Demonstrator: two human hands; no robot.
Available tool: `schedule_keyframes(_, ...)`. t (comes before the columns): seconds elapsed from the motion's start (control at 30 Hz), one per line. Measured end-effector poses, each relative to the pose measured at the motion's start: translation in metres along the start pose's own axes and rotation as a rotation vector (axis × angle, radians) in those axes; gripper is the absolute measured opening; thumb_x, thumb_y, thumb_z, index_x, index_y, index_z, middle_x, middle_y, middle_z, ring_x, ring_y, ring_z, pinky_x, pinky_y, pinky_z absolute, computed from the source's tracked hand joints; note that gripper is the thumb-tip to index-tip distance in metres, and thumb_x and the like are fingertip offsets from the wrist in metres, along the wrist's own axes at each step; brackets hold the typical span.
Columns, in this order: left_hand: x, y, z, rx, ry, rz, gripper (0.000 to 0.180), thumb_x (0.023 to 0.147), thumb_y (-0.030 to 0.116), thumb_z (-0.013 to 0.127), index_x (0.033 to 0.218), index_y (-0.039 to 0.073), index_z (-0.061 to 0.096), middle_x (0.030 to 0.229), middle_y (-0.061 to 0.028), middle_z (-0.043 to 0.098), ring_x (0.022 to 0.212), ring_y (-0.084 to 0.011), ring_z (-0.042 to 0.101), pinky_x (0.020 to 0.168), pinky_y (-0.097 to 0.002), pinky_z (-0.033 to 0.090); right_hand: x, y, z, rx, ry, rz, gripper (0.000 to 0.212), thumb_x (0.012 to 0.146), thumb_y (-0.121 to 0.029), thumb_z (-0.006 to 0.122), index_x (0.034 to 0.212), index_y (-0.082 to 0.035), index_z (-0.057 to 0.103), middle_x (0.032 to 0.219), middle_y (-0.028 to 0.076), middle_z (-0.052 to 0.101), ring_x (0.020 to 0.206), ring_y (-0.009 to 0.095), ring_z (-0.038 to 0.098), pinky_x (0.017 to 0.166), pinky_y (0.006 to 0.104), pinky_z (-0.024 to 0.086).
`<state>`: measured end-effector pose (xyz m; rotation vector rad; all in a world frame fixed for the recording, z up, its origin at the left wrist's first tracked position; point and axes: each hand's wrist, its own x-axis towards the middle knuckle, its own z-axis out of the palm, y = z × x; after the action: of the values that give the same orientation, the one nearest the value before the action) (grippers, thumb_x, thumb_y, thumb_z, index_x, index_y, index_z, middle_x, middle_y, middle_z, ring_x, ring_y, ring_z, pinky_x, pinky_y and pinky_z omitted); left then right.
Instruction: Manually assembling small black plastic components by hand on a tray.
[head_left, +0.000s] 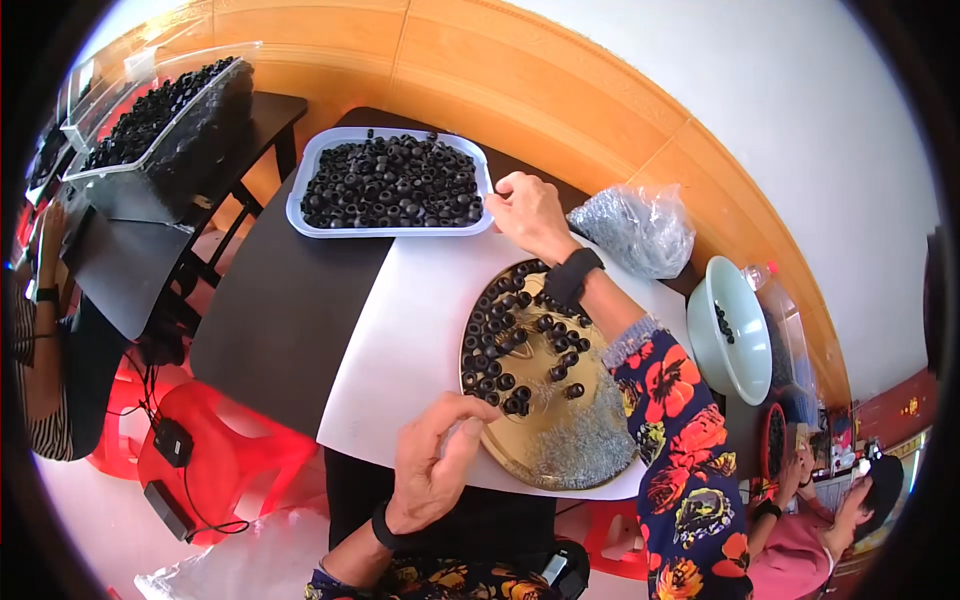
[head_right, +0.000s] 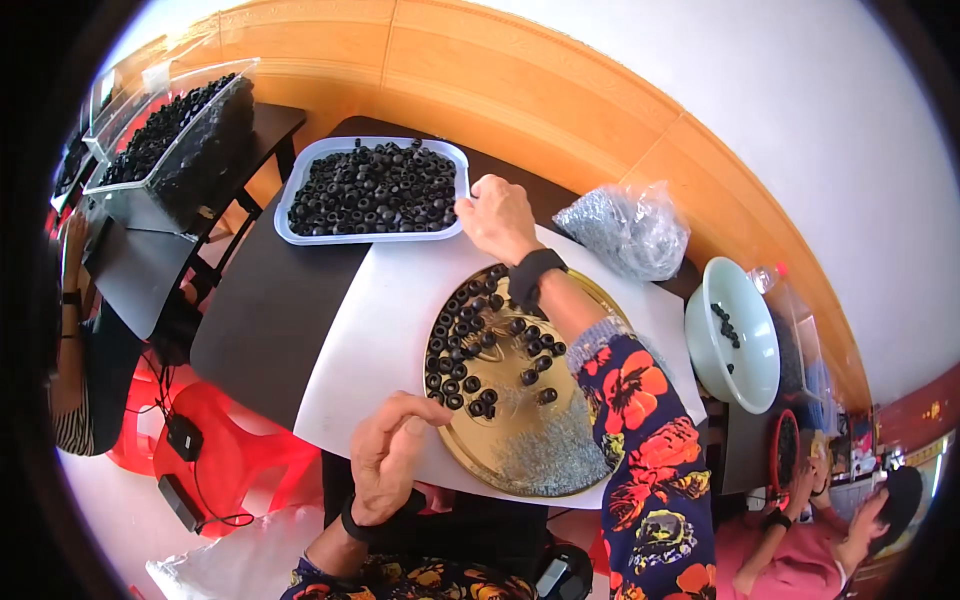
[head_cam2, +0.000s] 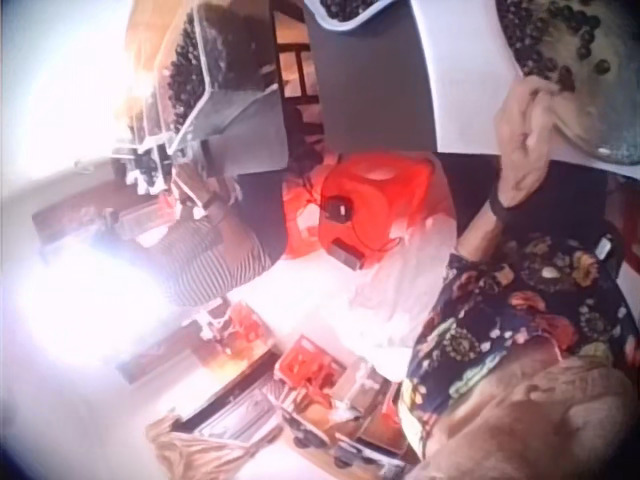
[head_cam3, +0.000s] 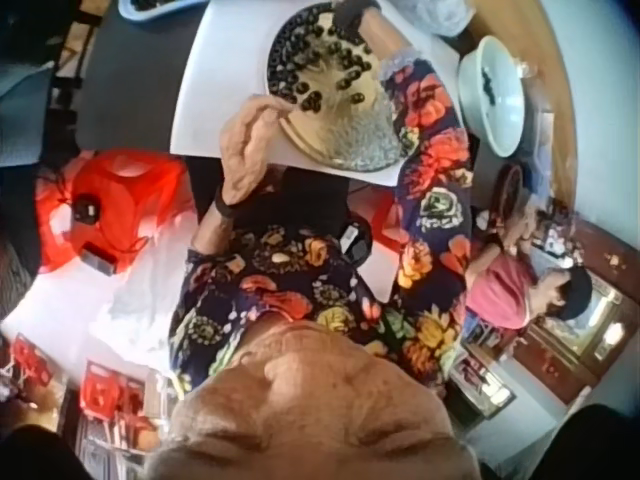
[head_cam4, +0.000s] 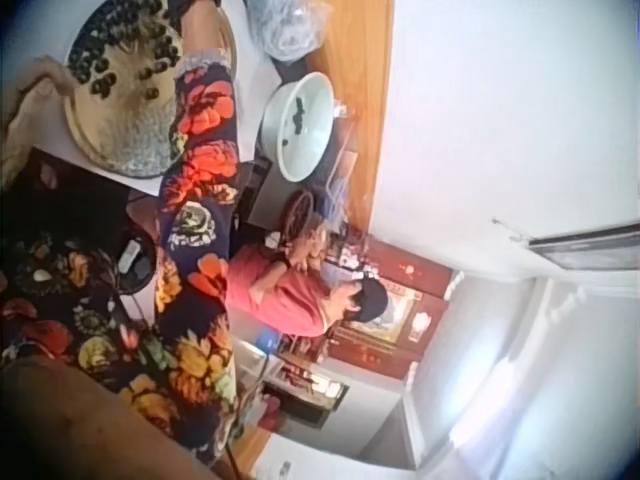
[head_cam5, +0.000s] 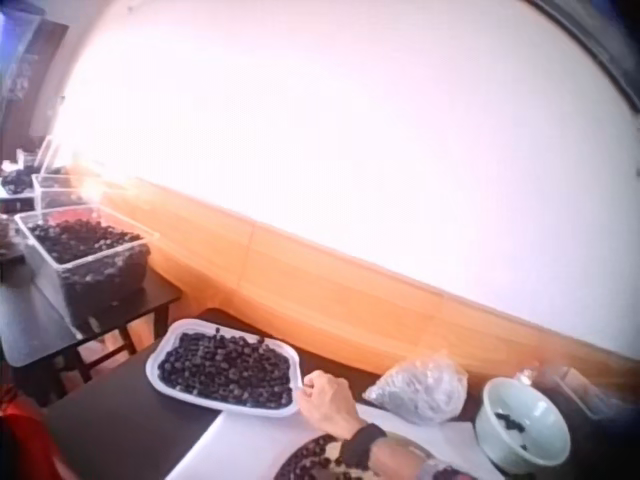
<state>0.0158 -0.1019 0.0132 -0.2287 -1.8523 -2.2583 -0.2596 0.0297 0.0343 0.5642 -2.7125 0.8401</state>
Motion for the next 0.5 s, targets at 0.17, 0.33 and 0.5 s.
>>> schedule_keyframes(0.17, -0.002, -0.001, -0.003, -0.019, 0.021, -0.016, 0.014, 0.095, 0.002, 0.049, 0.100, -0.005, 0.061, 0.092, -0.0126, 0.065, 0.086, -0.0171, 0.062, 0.079, -0.0274, 0.047, 0.008, -0.006, 0.005, 0.019, -0.147, 0.178, 0.026, 0.075, -0.018, 0.064, 0.068, 0.007, 0.062, 0.070, 0.026, 0.066, 0.071, 0.040, 0.068, 0.070, 0.0438, 0.055)
schedule_keyframes(0.33, -0.007, -0.005, 0.001, -0.021, 0.018, -0.037, 0.016, 0.096, 0.003, 0.048, 0.101, -0.006, 0.060, 0.093, -0.0127, 0.064, 0.089, -0.0162, 0.060, 0.080, -0.0270, 0.046, 0.001, -0.021, -0.007, 0.206, -0.238, 0.346, 0.014, 0.075, -0.003, 0.057, 0.066, 0.007, 0.061, 0.065, 0.021, 0.067, 0.060, 0.027, 0.070, 0.061, 0.0355, 0.056)
schedule_keyframes(0.5, -0.008, -0.009, -0.002, 0.028, 0.043, 0.017, 0.015, 0.097, 0.004, 0.047, 0.100, -0.005, 0.059, 0.094, -0.0130, 0.064, 0.087, -0.0175, 0.060, 0.080, -0.0282, 0.046, -0.005, -0.030, -0.008, 0.333, -0.240, 0.393, 0.014, 0.076, -0.001, 0.061, 0.065, 0.007, 0.059, 0.058, 0.016, 0.063, 0.050, 0.022, 0.065, 0.043, 0.0317, 0.050)
